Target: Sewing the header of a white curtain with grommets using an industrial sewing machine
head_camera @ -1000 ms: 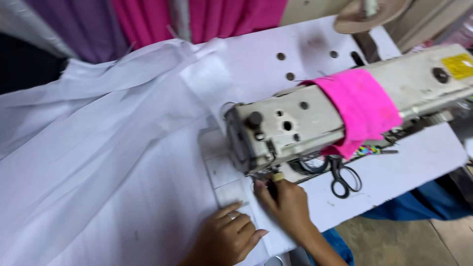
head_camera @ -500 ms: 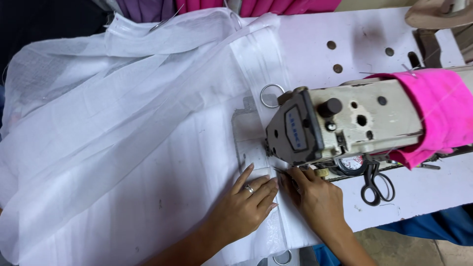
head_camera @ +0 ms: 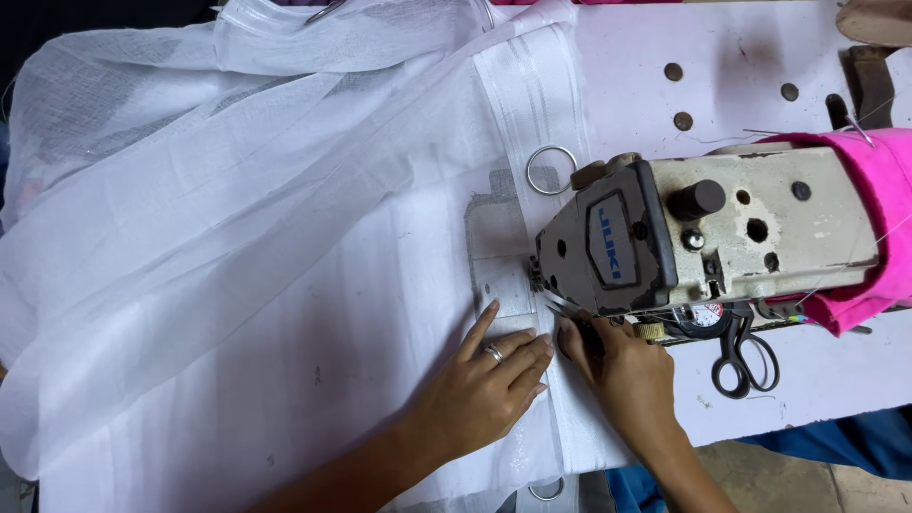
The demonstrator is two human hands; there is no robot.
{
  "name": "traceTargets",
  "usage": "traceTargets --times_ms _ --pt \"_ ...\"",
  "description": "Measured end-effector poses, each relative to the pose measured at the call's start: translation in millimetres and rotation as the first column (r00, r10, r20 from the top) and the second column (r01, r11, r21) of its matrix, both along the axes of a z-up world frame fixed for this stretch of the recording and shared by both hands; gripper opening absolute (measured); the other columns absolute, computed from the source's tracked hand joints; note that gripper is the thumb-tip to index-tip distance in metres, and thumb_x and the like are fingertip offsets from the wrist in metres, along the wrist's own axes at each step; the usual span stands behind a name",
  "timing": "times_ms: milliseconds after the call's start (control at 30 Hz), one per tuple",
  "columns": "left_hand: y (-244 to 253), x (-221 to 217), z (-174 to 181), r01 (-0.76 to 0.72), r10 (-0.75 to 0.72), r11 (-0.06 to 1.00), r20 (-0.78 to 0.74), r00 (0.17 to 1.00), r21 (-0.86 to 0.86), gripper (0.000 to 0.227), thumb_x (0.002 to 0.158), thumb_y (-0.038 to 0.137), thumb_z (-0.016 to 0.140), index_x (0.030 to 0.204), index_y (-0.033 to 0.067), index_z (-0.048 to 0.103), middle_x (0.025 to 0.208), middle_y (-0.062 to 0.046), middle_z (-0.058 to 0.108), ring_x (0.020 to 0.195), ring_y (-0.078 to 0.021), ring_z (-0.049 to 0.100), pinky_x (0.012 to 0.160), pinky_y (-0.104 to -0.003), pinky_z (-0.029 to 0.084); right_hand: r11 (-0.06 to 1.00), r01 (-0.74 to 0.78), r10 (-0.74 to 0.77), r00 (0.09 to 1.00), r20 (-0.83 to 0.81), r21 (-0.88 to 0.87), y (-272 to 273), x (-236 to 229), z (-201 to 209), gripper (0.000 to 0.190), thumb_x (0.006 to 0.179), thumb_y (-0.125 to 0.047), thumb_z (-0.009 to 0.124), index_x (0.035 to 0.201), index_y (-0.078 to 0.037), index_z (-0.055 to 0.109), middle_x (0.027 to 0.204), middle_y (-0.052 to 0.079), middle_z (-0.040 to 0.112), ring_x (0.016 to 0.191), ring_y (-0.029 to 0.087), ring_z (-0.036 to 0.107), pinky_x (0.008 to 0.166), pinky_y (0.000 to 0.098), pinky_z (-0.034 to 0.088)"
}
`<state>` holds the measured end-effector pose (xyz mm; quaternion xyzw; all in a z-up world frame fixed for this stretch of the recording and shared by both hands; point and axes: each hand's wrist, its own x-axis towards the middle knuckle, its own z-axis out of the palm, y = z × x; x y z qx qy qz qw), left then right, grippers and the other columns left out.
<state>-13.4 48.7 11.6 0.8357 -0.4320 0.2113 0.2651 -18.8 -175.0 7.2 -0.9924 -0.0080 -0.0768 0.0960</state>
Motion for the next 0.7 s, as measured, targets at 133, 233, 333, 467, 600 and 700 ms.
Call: traceTargets --times_ms 133,233,333,467,600,700 --pt "-3.6 11.0 2.1 -0.044 0.027 0.990 -0.124 0.992 -0.135 0.016 0.089 0.000 0.082 0.105 0.0000 0.077 0.105 -0.010 0.074 0.093 -0.0198 0.071 0.125 -0.049 0.033 0.956 0.077 -0.044 0.991 -0.122 0.283 -9.0 -2.8 2.1 0.036 0.095 -0.043 0.066 0.089 -0.008 0.072 0.041 0.007 0.056 0.033 0.020 0.046 0.044 0.0385 0.032" --pt "-7.9 21.6 22.8 -0.156 0.138 0.977 -0.127 0.982 -0.148 0.012 0.088 -0.001 0.081 0.096 -0.0006 0.073 0.097 -0.010 0.063 0.088 -0.0265 0.063 0.114 -0.050 0.045 0.938 0.112 -0.063 0.986 -0.154 0.328 -11.3 -2.4 1.2 0.037 0.095 -0.044 0.065 0.083 -0.009 0.069 0.037 0.007 0.052 0.033 0.021 0.049 0.048 0.0386 0.036" --pt "-23.6 26.2 5.6 -0.264 0.263 0.961 -0.017 0.965 -0.081 0.008 0.093 -0.003 0.072 0.090 0.0038 0.071 0.098 -0.008 0.065 0.087 -0.0260 0.061 0.108 -0.052 0.046 0.939 0.049 -0.022 0.996 -0.081 0.339 -15.6 -2.9 -3.6 0.049 0.095 -0.044 0.066 0.064 -0.008 0.055 0.038 0.007 0.049 0.036 0.022 0.048 0.050 0.0413 0.034" --pt "-38.8 23.6 -1.3 -0.338 0.343 0.939 0.156 0.926 -0.059 0.009 0.091 -0.002 0.068 0.087 -0.0002 0.076 0.104 -0.011 0.070 0.089 -0.0288 0.061 0.100 -0.052 0.049 0.897 -0.085 0.079 0.996 0.030 0.435 -30.7 -7.4 -13.2 0.041 0.097 -0.031 0.069 0.072 -0.010 0.044 0.052 0.005 0.042 0.056 0.016 0.035 0.058 0.0376 0.035" --pt "-49.3 18.7 -16.0 -0.268 0.265 0.963 0.223 0.938 -0.020 0.016 0.083 -0.004 0.068 0.072 0.0073 0.070 0.105 -0.012 0.064 0.092 -0.0303 0.061 0.099 -0.052 0.051 0.850 0.004 -0.020 1.000 0.024 0.527 -49.4 -13.7 -47.6 0.029 0.097 -0.025 0.074 0.116 -0.004 0.078 0.092 0.009 0.076 0.081 0.012 0.060 0.077 0.0317 0.049" --pt "-56.2 13.5 -14.6 -0.287 0.256 0.956 0.313 0.915 0.057 0.020 0.087 0.000 0.072 0.070 0.0107 0.071 0.103 -0.009 0.061 0.083 -0.0248 0.057 0.090 -0.042 0.050 0.846 0.116 -0.164 0.985 0.048 0.520 -48.2 -24.8 -45.9 0.029 0.106 -0.027 0.081 0.120 -0.001 0.077 0.078 0.010 0.061 0.074 0.013 0.047 0.073 0.0294 0.042"
